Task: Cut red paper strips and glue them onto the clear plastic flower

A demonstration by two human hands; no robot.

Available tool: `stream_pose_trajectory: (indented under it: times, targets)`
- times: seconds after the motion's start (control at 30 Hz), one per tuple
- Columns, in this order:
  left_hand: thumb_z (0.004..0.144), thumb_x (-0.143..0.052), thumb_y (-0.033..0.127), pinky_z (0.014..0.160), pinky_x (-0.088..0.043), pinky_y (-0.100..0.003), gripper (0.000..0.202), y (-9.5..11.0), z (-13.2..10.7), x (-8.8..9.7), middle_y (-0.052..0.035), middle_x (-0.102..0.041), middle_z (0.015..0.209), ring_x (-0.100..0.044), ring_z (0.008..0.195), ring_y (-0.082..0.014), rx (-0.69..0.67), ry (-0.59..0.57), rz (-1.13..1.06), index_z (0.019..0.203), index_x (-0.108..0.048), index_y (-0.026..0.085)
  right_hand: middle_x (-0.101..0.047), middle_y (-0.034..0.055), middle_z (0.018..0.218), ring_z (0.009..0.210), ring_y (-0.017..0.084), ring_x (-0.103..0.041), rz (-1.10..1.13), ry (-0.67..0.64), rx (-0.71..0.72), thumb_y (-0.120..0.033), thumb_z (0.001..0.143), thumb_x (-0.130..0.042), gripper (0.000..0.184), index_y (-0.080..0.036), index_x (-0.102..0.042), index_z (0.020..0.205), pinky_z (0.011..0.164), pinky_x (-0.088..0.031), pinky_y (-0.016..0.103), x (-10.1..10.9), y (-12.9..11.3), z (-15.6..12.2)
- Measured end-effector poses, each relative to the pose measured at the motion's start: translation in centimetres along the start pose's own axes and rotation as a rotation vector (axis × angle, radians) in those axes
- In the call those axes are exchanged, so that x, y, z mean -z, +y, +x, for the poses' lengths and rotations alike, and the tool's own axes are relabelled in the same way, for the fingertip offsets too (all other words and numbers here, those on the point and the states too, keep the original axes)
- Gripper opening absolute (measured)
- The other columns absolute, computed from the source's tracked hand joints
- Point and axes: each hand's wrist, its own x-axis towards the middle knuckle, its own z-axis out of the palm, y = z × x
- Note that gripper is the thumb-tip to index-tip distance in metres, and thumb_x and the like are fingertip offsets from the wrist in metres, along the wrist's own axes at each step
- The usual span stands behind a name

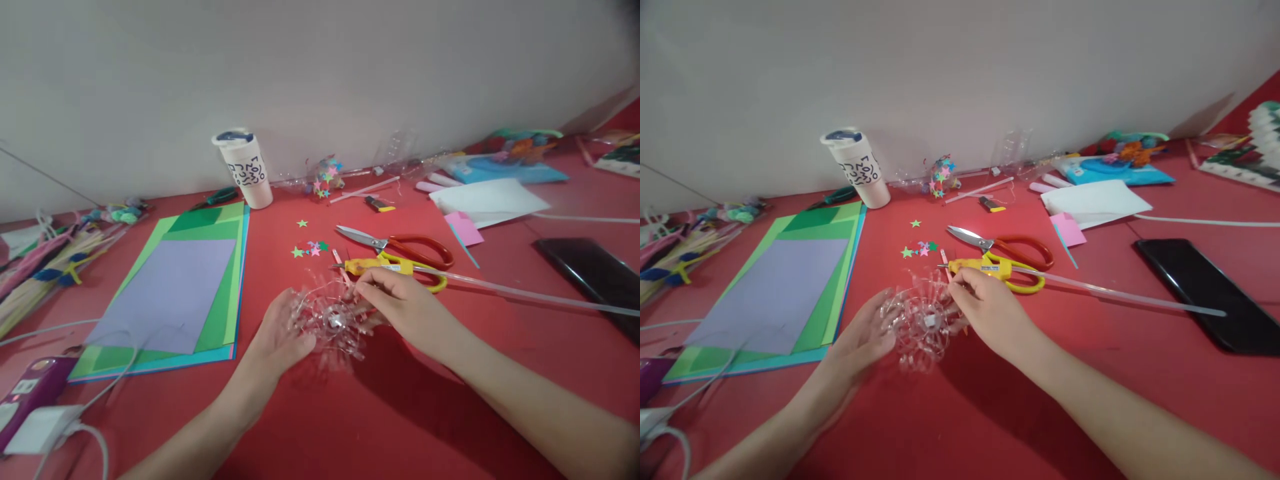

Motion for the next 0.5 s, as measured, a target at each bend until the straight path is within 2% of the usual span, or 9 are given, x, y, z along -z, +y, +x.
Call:
stream_pose_trajectory:
  times: [0.1, 0.2, 0.37, 0.5]
  targets:
    - [0.083, -0.058, 0.038, 0.108, -0.038, -0.045, 0.062, 1.1, 0.4, -1.2, -0.0132, -0.034, 0.151, -0.034, 0.137, -0.0276, 0.014, 0.038, -0.027, 0.138, -0.032, 0.023, -0.052, -0.0003, 0.073, 0.062, 0.014, -0.056, 0.005, -0.020, -0.021, -0.033, 0.085, -0.046, 0.018, -0.022, -0.047, 0.071, 0.053, -0.052, 0.026, -0.3, 0.0, -0.3]
    - [0.083, -0.057, 0.030, 0.111, -0.034, -0.044, 0.051, 1.9, 1.1, -1.8, -0.0115, -0.037, 0.149, -0.035, 0.137, -0.0244, 0.003, 0.058, -0.038, 0.130, -0.038, 0.023, -0.050, -0.0018, 0.065, 0.058, 0.013, -0.052, -0.167, -0.013, 0.028, -0.028, 0.085, -0.045, 0.018, -0.022, -0.046, 0.068, 0.052, -0.046, 0.025, -0.3, -0.2, -0.5]
    - [0.083, -0.055, 0.023, 0.111, -0.034, -0.043, 0.044, 2.5, 1.9, -1.7, -0.0107, -0.043, 0.146, -0.039, 0.135, -0.0227, -0.036, 0.033, -0.003, 0.125, -0.042, 0.023, -0.055, -0.0017, 0.061, 0.054, 0.013, -0.051, -0.398, 0.013, 0.070, -0.023, 0.083, -0.044, 0.016, -0.021, -0.049, 0.067, 0.050, -0.036, 0.026, 0.5, -0.8, -0.8]
    - [0.084, -0.054, 0.020, 0.110, -0.034, -0.046, 0.047, 2.8, 1.9, -1.3, -0.0098, -0.044, 0.145, -0.038, 0.135, -0.0231, -0.023, -0.039, 0.009, 0.128, -0.040, 0.025, -0.061, -0.0002, 0.069, 0.062, 0.015, -0.054, -0.528, 0.068, 0.145, -0.025, 0.083, -0.047, 0.016, -0.022, -0.051, 0.068, 0.055, -0.036, 0.028, 1.0, -0.9, -0.9]
